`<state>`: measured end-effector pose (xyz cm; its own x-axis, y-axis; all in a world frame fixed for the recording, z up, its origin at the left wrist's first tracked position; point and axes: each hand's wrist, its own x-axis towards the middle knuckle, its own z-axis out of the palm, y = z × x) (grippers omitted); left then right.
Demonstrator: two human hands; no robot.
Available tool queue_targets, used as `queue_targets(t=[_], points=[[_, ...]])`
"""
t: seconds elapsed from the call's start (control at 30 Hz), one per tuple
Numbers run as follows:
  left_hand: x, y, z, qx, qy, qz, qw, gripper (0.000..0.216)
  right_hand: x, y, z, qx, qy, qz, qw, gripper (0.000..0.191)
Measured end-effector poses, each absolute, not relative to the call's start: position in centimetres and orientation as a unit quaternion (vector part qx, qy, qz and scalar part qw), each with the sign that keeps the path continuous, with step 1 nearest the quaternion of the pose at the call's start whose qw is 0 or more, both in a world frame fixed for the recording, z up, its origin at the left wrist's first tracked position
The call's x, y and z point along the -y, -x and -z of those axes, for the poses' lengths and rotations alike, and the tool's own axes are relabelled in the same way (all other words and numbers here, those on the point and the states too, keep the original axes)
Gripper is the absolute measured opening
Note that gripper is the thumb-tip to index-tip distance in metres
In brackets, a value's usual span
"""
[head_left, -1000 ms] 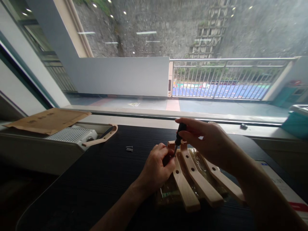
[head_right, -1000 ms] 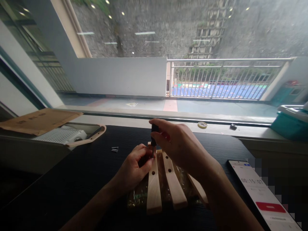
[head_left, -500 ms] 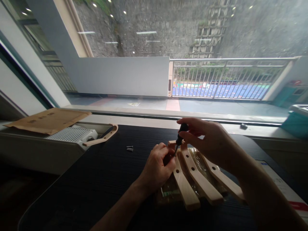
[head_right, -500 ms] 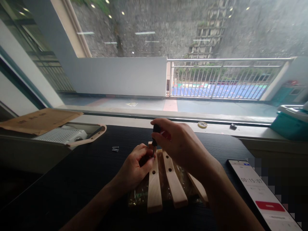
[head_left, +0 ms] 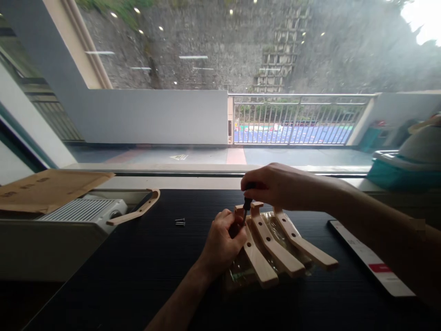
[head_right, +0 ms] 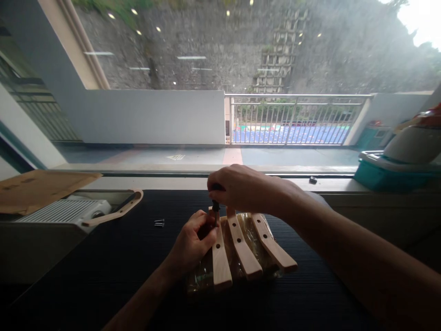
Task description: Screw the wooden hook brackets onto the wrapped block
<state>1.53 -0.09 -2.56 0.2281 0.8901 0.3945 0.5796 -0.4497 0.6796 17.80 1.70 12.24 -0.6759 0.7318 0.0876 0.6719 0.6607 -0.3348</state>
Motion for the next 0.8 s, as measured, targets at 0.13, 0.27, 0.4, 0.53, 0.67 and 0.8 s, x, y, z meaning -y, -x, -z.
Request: queue_targets(t=[0.13,0.27,0.4,0.53,0.67,0.8], points=[[0.1,-1.6,2.6,-0.484,-0.757,-0.392,0.198,0.007,-1.9,-17.1,-11.7,0.904,0.396,-0.118,0.112,0.022],[0.1,-1.6,2.6,-0.487,-0.756,-0.392,0.193,0.008,-2.0,-16.7,-11.6,0.893,0.421,-0.107,0.121,0.026],[0.2,-1.6,2.7,-0.490,-0.754,-0.396,0.186,0.009,-2.0,-16.7,-12.4,0.899,0.412,-0.107,0.099,0.022],[0.2,-1.6,2.6,-0.488,-0.755,-0.397,0.184,0.008,-2.1,-17.1,-12.7,0.906,0.387,-0.153,0.071,0.018],[0.2,-1.6,2.6,-0.488,-0.755,-0.394,0.189,0.006,-2.2,-16.9,-12.3,0.904,0.394,-0.147,0.071,0.017],[0.2,-1.6,2.6,-0.488,-0.757,-0.394,0.183,0.006,-2.1,-16.4,-11.8,0.905,0.406,-0.093,0.091,0.023]])
